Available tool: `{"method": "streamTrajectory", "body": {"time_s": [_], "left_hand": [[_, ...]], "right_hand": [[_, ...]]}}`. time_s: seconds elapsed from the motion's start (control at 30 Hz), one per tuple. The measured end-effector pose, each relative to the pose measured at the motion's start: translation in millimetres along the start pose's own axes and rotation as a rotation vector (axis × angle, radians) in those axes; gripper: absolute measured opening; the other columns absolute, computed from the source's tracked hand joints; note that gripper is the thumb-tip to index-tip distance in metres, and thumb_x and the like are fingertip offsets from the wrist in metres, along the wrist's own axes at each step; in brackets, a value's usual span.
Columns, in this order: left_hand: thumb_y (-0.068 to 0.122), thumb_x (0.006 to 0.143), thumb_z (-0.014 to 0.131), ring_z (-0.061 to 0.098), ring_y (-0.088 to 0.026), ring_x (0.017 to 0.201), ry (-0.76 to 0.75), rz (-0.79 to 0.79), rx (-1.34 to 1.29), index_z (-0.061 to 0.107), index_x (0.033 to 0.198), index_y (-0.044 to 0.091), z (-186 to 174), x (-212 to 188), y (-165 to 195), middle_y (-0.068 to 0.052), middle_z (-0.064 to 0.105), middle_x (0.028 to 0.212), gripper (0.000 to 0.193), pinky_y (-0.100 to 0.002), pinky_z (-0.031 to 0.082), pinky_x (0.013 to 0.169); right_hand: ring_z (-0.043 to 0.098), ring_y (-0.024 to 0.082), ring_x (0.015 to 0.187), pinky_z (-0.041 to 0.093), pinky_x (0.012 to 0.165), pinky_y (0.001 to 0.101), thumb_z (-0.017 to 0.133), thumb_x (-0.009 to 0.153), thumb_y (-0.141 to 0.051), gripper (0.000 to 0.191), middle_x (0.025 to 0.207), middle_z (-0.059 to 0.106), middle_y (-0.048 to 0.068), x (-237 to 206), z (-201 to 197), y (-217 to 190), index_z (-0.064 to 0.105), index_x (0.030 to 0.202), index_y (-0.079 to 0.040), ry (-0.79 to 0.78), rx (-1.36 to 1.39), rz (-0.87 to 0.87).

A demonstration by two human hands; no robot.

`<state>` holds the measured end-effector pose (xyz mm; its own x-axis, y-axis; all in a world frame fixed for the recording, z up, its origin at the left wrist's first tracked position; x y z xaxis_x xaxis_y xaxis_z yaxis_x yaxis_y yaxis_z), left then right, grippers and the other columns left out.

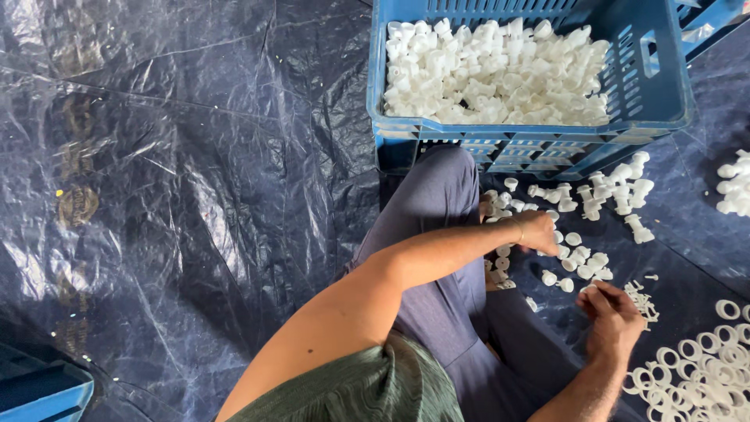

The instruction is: The person sits on the floor and assembles small white plastic components by hand. They pick up a cap-like piece and a ring, fit them together, and place the assembled unit into a blue crate. The process is repeated continuously.

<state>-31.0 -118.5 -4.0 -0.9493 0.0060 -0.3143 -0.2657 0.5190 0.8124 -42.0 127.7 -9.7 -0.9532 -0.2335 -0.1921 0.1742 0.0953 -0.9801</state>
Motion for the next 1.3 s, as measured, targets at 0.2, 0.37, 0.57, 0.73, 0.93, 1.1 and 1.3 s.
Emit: {"method": "streamTrajectory", "body": {"time_s": [0.2,0.37,0.57,0.73,0.93,1.1,1.3], "left_hand": [[0.017,0.078,0.083,0.074,-0.019,0.079,-0.303,0.074,-0.898,0.074,0.106,-0.002,49,1,18,-0.011,0.075,0.093,0.035,-0.032,0.065,0.073],[0.013,0.08,0.079,0.077,-0.02,0.087,-0.375,0.162,-0.996,0.07,0.114,-0.004,62,-1,26,-0.015,0.078,0.099,0.039,-0.03,0.064,0.082],[0.011,0.079,0.081,0.076,-0.02,0.088,-0.309,0.148,-0.953,0.068,0.116,-0.005,57,1,24,-0.015,0.075,0.101,0.042,-0.031,0.065,0.081],[0.012,0.079,0.079,0.075,-0.018,0.087,-0.308,0.177,-0.903,0.068,0.116,-0.003,61,2,24,-0.013,0.075,0.101,0.041,-0.03,0.064,0.079],[0.01,0.079,0.079,0.074,-0.018,0.084,-0.301,0.191,-0.878,0.07,0.116,-0.005,62,3,24,-0.012,0.075,0.098,0.041,-0.03,0.063,0.076],[0.009,0.079,0.077,0.075,-0.018,0.083,-0.322,0.177,-0.903,0.072,0.114,-0.004,60,-2,27,-0.012,0.076,0.097,0.037,-0.03,0.064,0.076],[0.01,0.079,0.078,0.075,-0.017,0.079,-0.299,0.176,-0.845,0.076,0.109,-0.001,66,-3,27,-0.011,0.078,0.096,0.032,-0.029,0.064,0.072]], "right_hand": [[0.07,0.019,0.092,0.058,0.083,0.0327,0.069,0.101,-0.001,0.012,0.104,0.07,0.012,-14,49,-20,0.066,0.113,0.001,-0.171,0.248,0.017],[0.07,0.019,0.093,0.058,0.083,0.0332,0.068,0.101,-0.001,0.013,0.104,0.071,0.01,-14,53,-18,0.066,0.114,0.001,-0.182,0.223,0.057],[0.071,0.02,0.094,0.058,0.084,0.0338,0.068,0.1,0.0,0.014,0.103,0.071,0.011,-11,51,-14,0.066,0.114,0.0,-0.19,0.267,0.078],[0.071,0.021,0.093,0.058,0.084,0.034,0.067,0.1,-0.001,0.014,0.102,0.071,0.011,-7,48,-7,0.066,0.114,0.001,-0.191,0.285,0.088],[0.07,0.02,0.092,0.056,0.083,0.0341,0.065,0.1,-0.005,0.015,0.101,0.07,0.01,-4,46,3,0.065,0.114,0.0,-0.185,0.216,0.131],[0.068,0.018,0.092,0.057,0.083,0.0342,0.069,0.1,-0.006,0.019,0.103,0.069,0.009,-2,47,5,0.063,0.116,0.002,-0.158,0.203,0.147],[0.069,0.021,0.091,0.059,0.08,0.035,0.078,0.093,-0.005,0.034,0.104,0.068,0.011,1,38,7,0.056,0.118,0.002,-0.049,0.094,0.089]]}}
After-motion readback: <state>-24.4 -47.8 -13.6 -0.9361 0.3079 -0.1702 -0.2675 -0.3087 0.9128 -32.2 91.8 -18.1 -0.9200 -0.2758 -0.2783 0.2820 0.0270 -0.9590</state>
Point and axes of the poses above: each hand's wrist, its own x-axis towards the middle knuckle, its own z-axis out of the palm, y = z × x, the point moved 10 cm from there along x, towards the middle knuckle
